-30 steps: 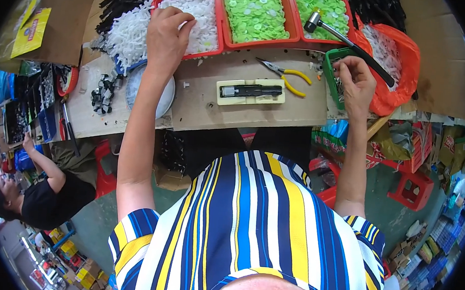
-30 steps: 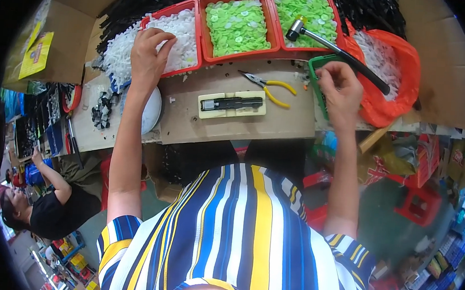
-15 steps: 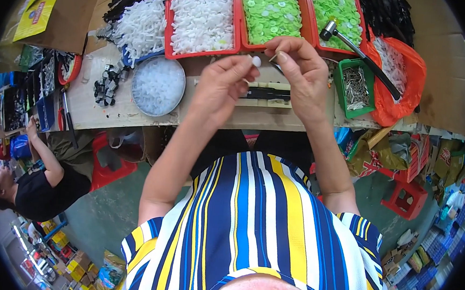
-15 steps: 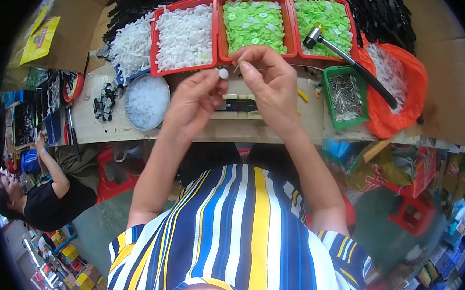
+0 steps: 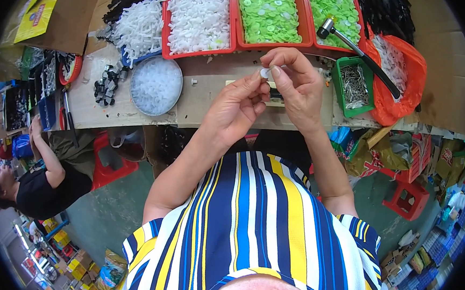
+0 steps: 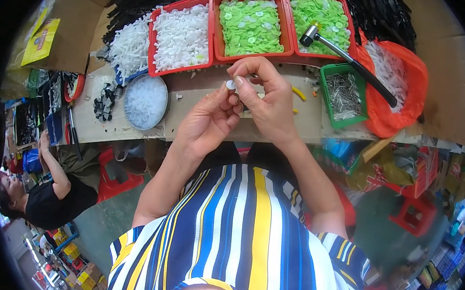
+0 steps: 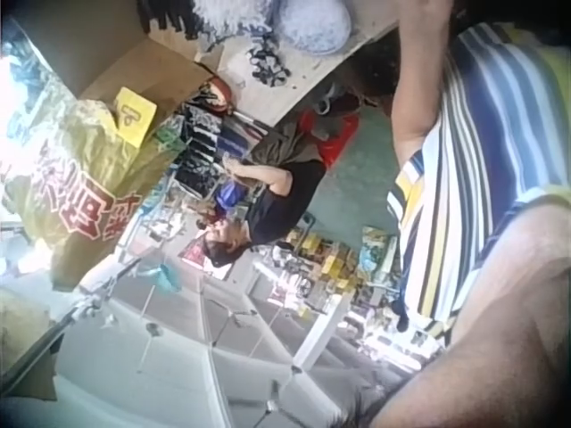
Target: Assembling small plastic components with metal pins using a hammer and pliers.
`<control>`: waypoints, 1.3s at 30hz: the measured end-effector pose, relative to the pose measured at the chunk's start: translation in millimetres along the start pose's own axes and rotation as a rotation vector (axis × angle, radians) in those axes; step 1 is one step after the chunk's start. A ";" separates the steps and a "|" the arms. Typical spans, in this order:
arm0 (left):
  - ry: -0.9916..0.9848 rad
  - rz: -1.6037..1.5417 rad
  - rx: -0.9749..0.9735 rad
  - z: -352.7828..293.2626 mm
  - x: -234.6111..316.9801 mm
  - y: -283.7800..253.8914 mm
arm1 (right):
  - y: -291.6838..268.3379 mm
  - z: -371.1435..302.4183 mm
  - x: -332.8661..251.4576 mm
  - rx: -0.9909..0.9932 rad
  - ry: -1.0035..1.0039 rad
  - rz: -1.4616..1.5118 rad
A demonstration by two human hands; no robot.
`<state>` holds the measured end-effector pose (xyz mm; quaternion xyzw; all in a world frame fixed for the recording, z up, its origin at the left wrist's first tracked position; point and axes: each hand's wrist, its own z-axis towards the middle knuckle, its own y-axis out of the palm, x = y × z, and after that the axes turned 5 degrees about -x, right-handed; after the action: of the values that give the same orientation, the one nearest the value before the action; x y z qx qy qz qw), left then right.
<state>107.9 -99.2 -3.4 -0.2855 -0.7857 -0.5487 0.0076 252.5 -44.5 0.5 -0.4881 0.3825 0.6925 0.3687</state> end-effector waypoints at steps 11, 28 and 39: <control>0.102 0.083 0.022 -6.3 -6.7 -10.5 | 2.1 -11.7 -9.4 -0.005 -0.220 -0.600; 0.601 1.133 0.099 -20.2 -2.5 -19.9 | -2.3 -21.6 -0.3 -0.169 -0.066 -0.463; 1.047 1.896 0.137 -22.0 2.5 -45.0 | -9.1 -17.0 34.4 -0.214 -0.199 -0.788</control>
<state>78.5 -127.7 -32.5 -0.5058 -0.1738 -0.3282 0.7786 258.6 -50.9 -38.0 -0.5632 0.0550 0.5782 0.5878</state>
